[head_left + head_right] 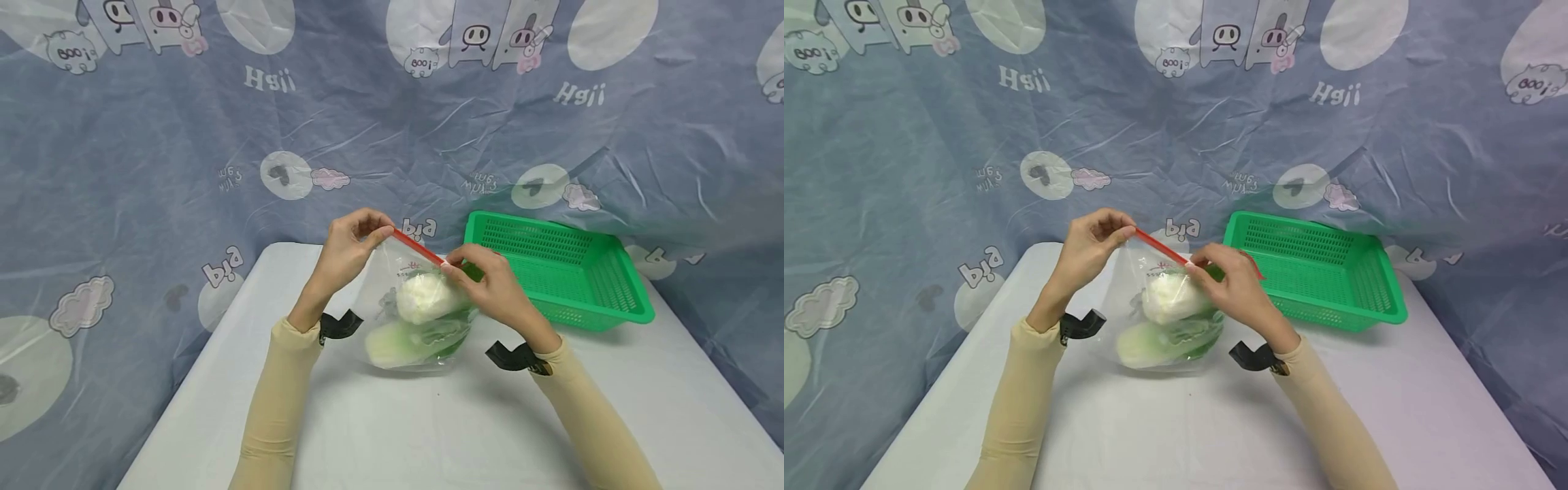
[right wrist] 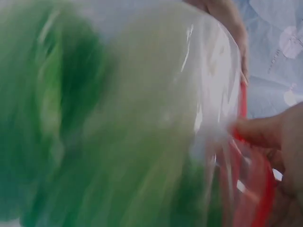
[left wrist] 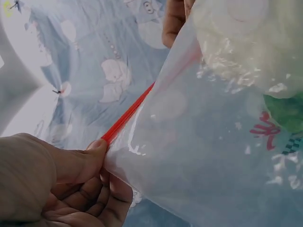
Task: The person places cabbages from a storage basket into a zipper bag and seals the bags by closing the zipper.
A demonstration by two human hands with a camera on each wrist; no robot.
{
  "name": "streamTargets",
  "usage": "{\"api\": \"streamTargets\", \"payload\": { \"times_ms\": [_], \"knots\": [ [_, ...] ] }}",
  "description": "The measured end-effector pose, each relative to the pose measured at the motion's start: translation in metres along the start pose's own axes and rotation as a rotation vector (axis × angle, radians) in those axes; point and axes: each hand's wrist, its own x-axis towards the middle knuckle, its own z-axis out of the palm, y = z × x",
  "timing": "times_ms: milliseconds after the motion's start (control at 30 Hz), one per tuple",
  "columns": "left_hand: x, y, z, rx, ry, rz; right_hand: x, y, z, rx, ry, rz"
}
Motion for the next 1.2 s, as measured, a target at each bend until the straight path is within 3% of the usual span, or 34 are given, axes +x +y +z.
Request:
{"api": "streamTargets", "payload": {
  "times_ms": [200, 567, 633, 800, 1000, 1200],
  "knots": [
    [-0.002, 0.02, -0.008, -0.026, 0.05, 0.018, -0.011, 0.006, -0.018, -0.008, -0.041, 0.02],
    [0.0, 0.014, -0.01, -0.061, 0.122, 0.068, -0.026, 0.013, -0.028, -0.001, -0.037, 0.059],
    [0.002, 0.012, -0.014, -0.058, 0.178, 0.08, -0.029, 0.017, -0.032, -0.01, -0.019, 0.061],
    [0.005, 0.002, -0.03, -0.072, 0.271, 0.061, -0.04, 0.035, -0.039, -0.019, -0.018, 0.15],
    [0.011, -0.01, -0.035, -0.037, 0.228, 0.028, -0.038, 0.046, -0.037, -0.054, -0.018, 0.26],
    [0.014, -0.021, -0.034, -0.008, 0.285, -0.039, -0.021, 0.05, -0.025, -0.028, 0.044, 0.396]
  ]
}}
